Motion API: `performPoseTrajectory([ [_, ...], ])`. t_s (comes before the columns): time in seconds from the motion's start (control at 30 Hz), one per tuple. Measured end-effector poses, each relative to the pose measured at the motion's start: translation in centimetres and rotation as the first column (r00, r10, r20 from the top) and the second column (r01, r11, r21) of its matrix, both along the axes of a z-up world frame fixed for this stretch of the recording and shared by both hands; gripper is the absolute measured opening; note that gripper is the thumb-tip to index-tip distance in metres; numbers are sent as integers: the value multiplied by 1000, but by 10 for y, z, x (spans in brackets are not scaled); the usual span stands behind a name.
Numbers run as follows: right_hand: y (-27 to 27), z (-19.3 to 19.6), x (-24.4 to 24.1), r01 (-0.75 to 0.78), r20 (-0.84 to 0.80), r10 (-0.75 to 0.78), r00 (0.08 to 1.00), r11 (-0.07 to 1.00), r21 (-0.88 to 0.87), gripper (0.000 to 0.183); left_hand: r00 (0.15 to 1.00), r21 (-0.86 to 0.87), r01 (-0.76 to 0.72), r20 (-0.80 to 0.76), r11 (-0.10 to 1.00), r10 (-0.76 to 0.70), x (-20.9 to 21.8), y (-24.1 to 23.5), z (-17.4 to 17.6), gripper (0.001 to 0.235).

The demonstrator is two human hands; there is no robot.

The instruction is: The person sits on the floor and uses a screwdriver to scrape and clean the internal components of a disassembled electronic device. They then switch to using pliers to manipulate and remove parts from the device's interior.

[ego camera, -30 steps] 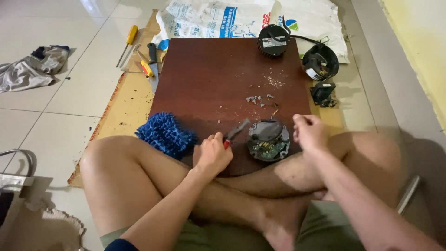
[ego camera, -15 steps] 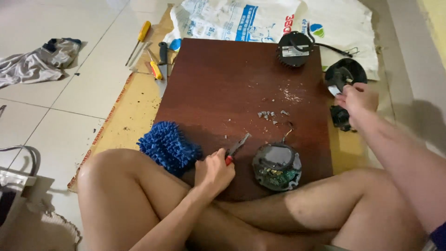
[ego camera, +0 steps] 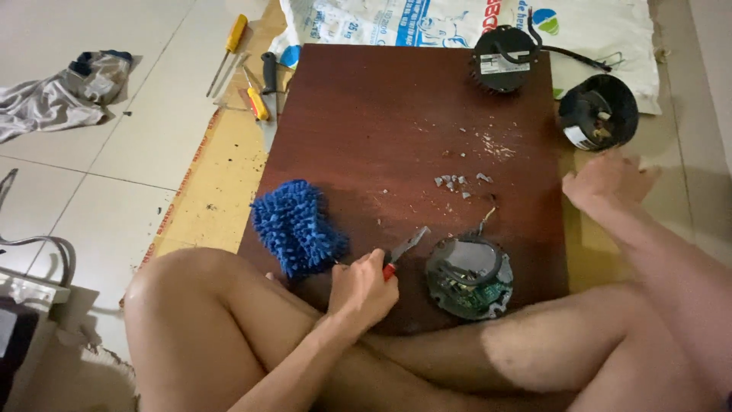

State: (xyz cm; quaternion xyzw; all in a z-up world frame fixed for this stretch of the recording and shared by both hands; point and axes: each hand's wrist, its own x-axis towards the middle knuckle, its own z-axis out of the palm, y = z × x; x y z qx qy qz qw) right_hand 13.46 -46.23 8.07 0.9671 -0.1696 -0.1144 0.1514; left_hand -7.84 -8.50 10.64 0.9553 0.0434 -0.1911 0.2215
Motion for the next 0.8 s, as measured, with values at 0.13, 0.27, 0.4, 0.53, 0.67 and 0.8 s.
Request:
performPoseTrajectory([
  [0.13, 25, 43, 1, 72, -109, -66, 992, 996, 51, 52, 1000, -21, -5, -17, 1000, 5, -1, 1, -2, 19],
  [0.27, 82, 73, 16, -189, -30, 210, 977, 929, 319, 33, 999, 1, 29, 17, 1000, -29, 1, -2, -12, 16],
  [0.4, 132, 29, 57, -485, 96, 537, 838, 653, 581, 54, 999, -36, 35, -5, 999, -35, -1, 0, -6, 16],
  [0.53, 149, 4, 57, -423, -147, 578, 803, 726, 542, 78, 1000, -68, -15, -1, 998, 15, -3, 4, -4, 16],
  [0.67, 110, -35, 47, -684, 115, 689, 715, 658, 315, 24, 1000, -75, 9, -21, 997, -11, -1, 4, -3, 14],
  [0.8, 76, -43, 18, -654, 263, 602, 754, 659, 371, 19, 998, -75, 42, -48, 996, -46, 0, 1, 6, 14],
])
